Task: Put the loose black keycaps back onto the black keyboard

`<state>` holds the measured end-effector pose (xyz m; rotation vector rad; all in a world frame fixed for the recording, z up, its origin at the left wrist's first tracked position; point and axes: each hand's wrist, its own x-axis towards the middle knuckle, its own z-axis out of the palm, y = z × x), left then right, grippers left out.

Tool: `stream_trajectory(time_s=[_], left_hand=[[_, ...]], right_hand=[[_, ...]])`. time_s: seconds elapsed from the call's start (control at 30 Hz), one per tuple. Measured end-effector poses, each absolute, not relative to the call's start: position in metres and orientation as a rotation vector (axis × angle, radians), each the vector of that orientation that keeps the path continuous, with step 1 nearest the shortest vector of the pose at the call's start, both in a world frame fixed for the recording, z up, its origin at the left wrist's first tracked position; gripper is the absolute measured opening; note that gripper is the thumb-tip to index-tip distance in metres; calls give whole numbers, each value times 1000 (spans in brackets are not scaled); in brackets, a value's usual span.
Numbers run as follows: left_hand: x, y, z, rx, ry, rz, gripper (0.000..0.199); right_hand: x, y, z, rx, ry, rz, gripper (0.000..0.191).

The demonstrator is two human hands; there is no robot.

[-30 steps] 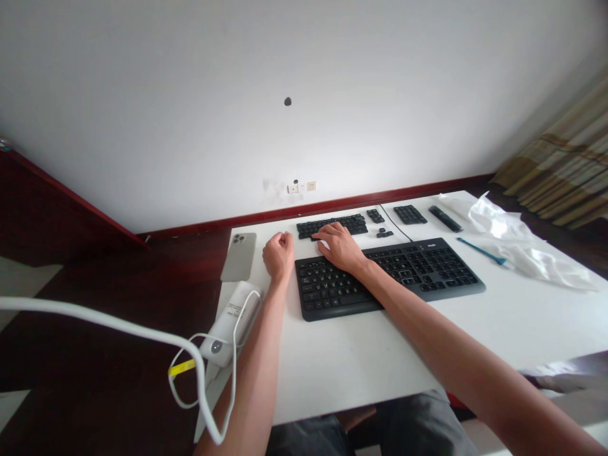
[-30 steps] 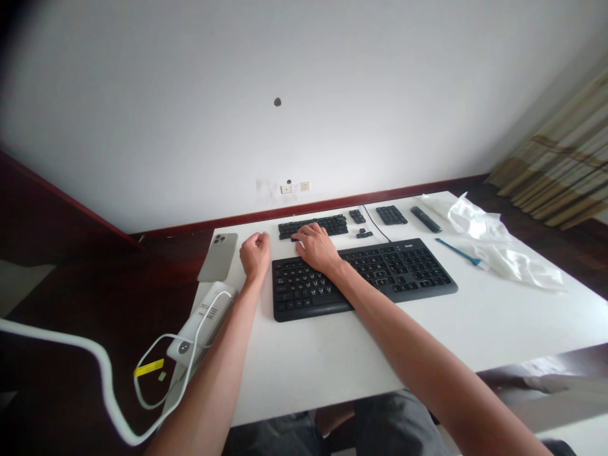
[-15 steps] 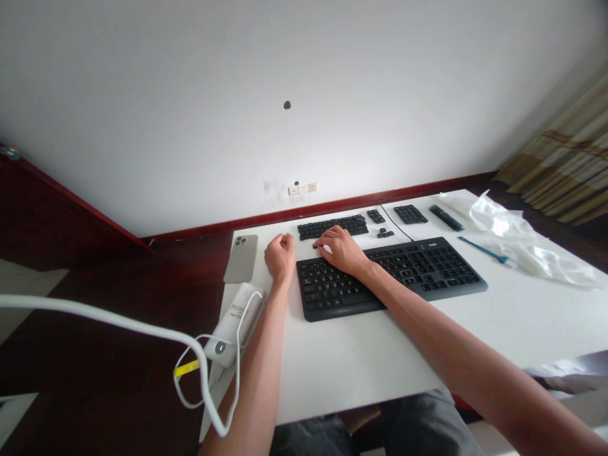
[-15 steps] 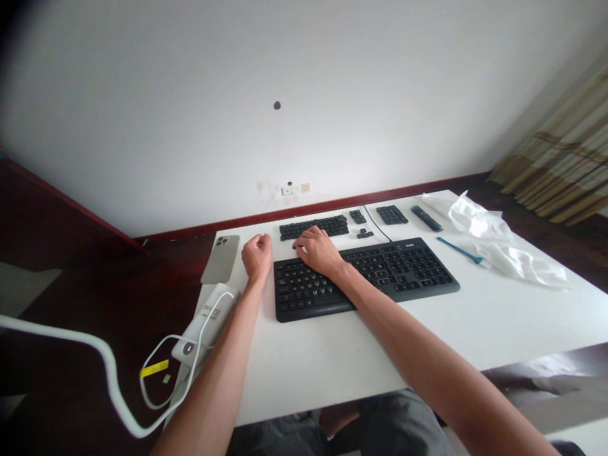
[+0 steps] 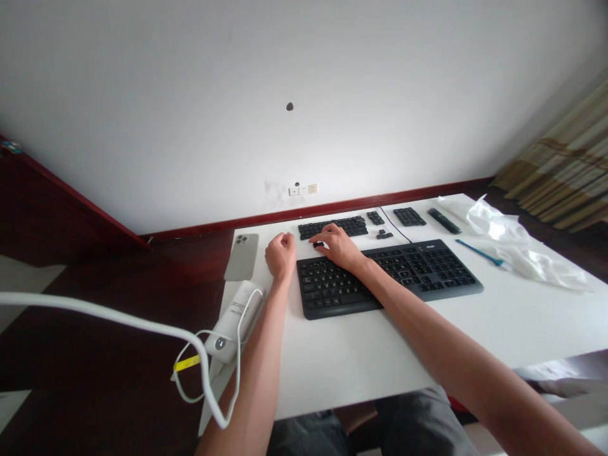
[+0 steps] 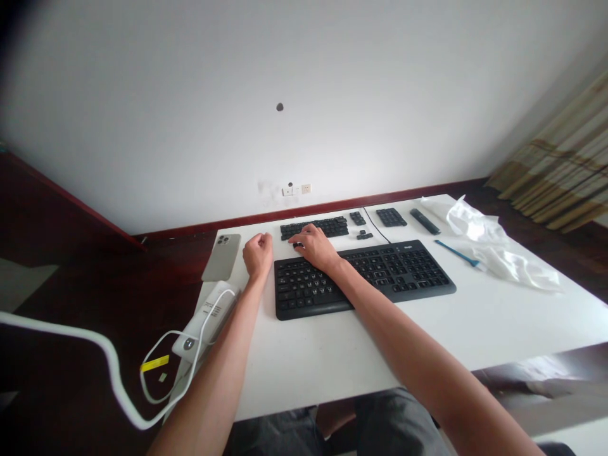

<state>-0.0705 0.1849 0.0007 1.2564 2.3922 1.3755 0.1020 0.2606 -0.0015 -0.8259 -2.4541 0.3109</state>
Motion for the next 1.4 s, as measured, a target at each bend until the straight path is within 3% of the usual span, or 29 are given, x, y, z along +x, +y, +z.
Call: stream_trajectory(time_s=[0.13, 0.23, 0.33, 0.47, 0.67, 0.9, 1.1, 1.4], left_hand=[[-71, 184, 1, 1248, 2394, 1359, 37], [-71, 184, 1, 1250, 2396, 1351, 39], [-72, 185, 1, 1249, 2407, 1346, 39], [-71, 185, 1, 1234, 2425, 1340, 39], [-72, 185, 0, 1264, 2439, 1307, 38], [-72, 186, -2, 1239, 2432, 1313, 36], [-72, 185, -2, 1225, 2424, 1344, 37], [-71, 184, 1, 1236, 2424, 1337, 36]], right_hand=[[105, 252, 12, -734, -2306, 527, 28], [111, 243, 24, -783, -2060, 910, 23], [120, 233, 36, -771, -1831, 1318, 29], [133, 214, 49, -770, -1713, 1500, 35], [162, 187, 43, -899, -1755, 1465, 35], [186, 162, 40, -1011, -2050, 1255, 20], [179, 159, 49, -988, -2288, 1154, 32], [169, 170, 51, -993, -2597, 948, 28]])
